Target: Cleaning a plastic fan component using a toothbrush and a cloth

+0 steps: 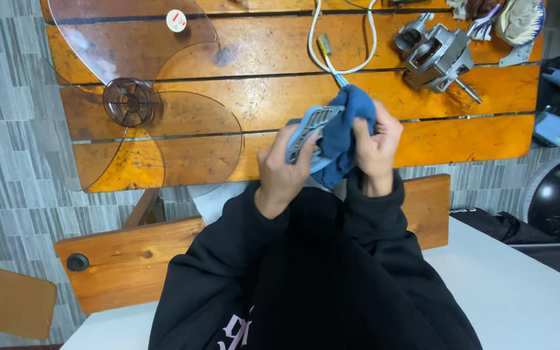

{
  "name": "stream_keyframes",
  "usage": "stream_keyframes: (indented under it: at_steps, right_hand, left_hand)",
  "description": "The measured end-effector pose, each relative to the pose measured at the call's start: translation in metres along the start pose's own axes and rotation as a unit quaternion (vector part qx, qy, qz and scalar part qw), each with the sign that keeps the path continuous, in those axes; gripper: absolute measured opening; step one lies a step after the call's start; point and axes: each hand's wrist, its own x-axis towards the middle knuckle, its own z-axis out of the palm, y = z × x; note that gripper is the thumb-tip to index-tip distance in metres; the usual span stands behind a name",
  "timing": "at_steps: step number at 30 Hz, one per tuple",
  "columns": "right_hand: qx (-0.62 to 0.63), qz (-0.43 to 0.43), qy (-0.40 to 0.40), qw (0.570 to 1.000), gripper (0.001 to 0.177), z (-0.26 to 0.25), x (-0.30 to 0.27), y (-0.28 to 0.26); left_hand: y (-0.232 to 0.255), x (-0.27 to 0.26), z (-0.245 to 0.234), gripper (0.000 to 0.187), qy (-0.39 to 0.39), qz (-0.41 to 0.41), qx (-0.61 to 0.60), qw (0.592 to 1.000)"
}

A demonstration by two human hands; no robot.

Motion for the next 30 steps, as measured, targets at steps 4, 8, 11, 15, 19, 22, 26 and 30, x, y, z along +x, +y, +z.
stream_keyframes:
  at_steps: [4, 8, 11, 15, 19, 22, 26, 30]
  right_hand:
    - [0.043, 0.045, -0.081, 0.995, 0.021, -0.02, -0.004, 0.026]
    - [0.035, 0.051, -0.032, 0.998, 0.018, -0.015, -0.009, 0.035]
    - [-0.011, 0.007, -0.019, 1.0, 0.012, -0.008, -0.008, 0.034]
    - [-0.032, -0.026, -0.011, 0.999, 0.01, -0.006, -0.009, 0.034]
    - [0.063, 0.031, -0.011, 0.998, 0.008, -0.008, -0.01, 0.034]
    - [0.098, 0.065, -0.048, 0.992, 0.006, -0.01, -0.004, 0.017]
    - [0.067, 0.048, -0.06, 0.995, 0.009, -0.024, -0.008, 0.037]
    - [-0.025, -0.046, -0.015, 0.999, 0.015, -0.005, -0.004, 0.008]
  left_hand:
    - [-0.004, 0.005, -0.005, 0.011, -0.034, 0.001, -0.04, 0.999]
    - [-0.004, -0.009, 0.001, 0.015, -0.023, 0.036, 0.014, 0.999]
    - [-0.003, 0.003, -0.006, 0.013, -0.025, 0.032, -0.004, 0.999]
    - [0.003, 0.01, -0.012, 0.01, -0.027, 0.024, -0.017, 0.999]
    - [0.008, 0.01, -0.013, 0.011, -0.035, 0.026, -0.034, 0.998]
    - [0.004, 0.004, -0.012, 0.01, -0.04, 0.038, -0.033, 0.998]
    - [0.009, -0.003, -0.011, 0.012, -0.04, 0.023, -0.01, 0.999]
    - [0.017, 0.002, -0.016, 0.01, -0.037, 0.016, -0.023, 0.999]
